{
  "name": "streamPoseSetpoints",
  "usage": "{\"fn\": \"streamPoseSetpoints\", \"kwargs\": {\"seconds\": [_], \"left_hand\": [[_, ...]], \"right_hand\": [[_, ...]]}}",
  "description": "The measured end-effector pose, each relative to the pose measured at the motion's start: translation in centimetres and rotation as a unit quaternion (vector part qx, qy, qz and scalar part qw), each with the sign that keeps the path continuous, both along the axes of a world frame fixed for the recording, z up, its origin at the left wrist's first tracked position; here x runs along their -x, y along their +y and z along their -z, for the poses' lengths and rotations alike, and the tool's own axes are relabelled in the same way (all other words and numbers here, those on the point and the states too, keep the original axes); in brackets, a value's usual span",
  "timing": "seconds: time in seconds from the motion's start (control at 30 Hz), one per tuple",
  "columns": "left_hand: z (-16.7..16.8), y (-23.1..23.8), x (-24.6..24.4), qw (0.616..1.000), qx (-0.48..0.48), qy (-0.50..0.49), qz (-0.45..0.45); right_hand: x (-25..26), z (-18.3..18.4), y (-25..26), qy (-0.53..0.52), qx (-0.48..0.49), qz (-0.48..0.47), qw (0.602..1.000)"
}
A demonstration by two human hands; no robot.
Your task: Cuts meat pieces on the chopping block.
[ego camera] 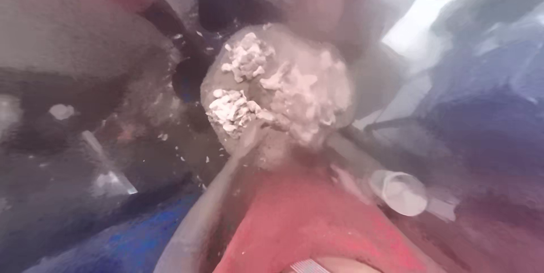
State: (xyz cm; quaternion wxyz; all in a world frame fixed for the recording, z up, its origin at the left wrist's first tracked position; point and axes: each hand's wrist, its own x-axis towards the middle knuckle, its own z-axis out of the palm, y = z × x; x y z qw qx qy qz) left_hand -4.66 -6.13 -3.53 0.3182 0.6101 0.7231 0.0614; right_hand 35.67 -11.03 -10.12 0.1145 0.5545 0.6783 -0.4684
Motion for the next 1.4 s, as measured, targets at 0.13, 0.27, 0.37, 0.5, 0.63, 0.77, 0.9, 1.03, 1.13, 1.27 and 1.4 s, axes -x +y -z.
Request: {"fn": "streamPoseSetpoints", "kwargs": {"seconds": [0.13, 0.27, 0.37, 0.5, 0.63, 0.77, 0.9, 1.03, 1.13, 1.27, 1.4], "left_hand": [[4.0, 3.3, -2.6, 0.977, -0.084, 0.123, 0.153], [2.7, 5.1, -0.9, 0.999, -0.009, 0.045, 0.002], [-5.6, 2.1, 0.7, 0.957, -0.059, -0.197, -0.206], [-11.5, -6.1, 3.2, 0.728, -0.144, -0.637, -0.206], [-10.2, -8.4, 0.6, 0.635, -0.134, -0.693, -0.315], [-2.3, -9.7, -3.3, 0.716, -0.082, -0.572, -0.391], [5.9, -11.3, -6.0, 0.884, -0.015, -0.279, -0.375], [4.6, -11.3, -6.7, 0.930, 0.031, -0.087, -0.357], [5.1, -11.8, -5.6, 0.933, 0.017, -0.087, -0.349], [6.1, -12.3, -5.2, 0.933, 0.006, -0.100, -0.345], [5.3, -12.1, -5.5, 0.929, 0.041, -0.088, -0.356]], "right_hand": [[-0.5, -1.8, 2.6, -0.079, -0.042, -0.148, 0.985], [-0.1, -5.0, 3.7, -0.046, -0.146, -0.245, 0.957], [1.1, -5.8, 4.0, -0.033, -0.124, -0.244, 0.961], [2.5, -4.4, 3.7, -0.001, -0.036, -0.175, 0.984], [3.4, -4.2, 3.5, 0.047, 0.037, -0.058, 0.996], [3.3, -4.4, 4.5, 0.117, 0.053, 0.015, 0.992], [4.8, -6.0, 5.0, 0.078, -0.007, -0.047, 0.996], [8.8, -10.9, 5.7, 0.183, -0.049, -0.090, 0.978], [11.8, -14.4, 5.3, 0.349, -0.037, -0.076, 0.933], [13.1, -12.1, 4.2, 0.279, -0.085, -0.156, 0.944], [13.1, -5.8, 4.4, 0.041, -0.024, -0.253, 0.966]]}}
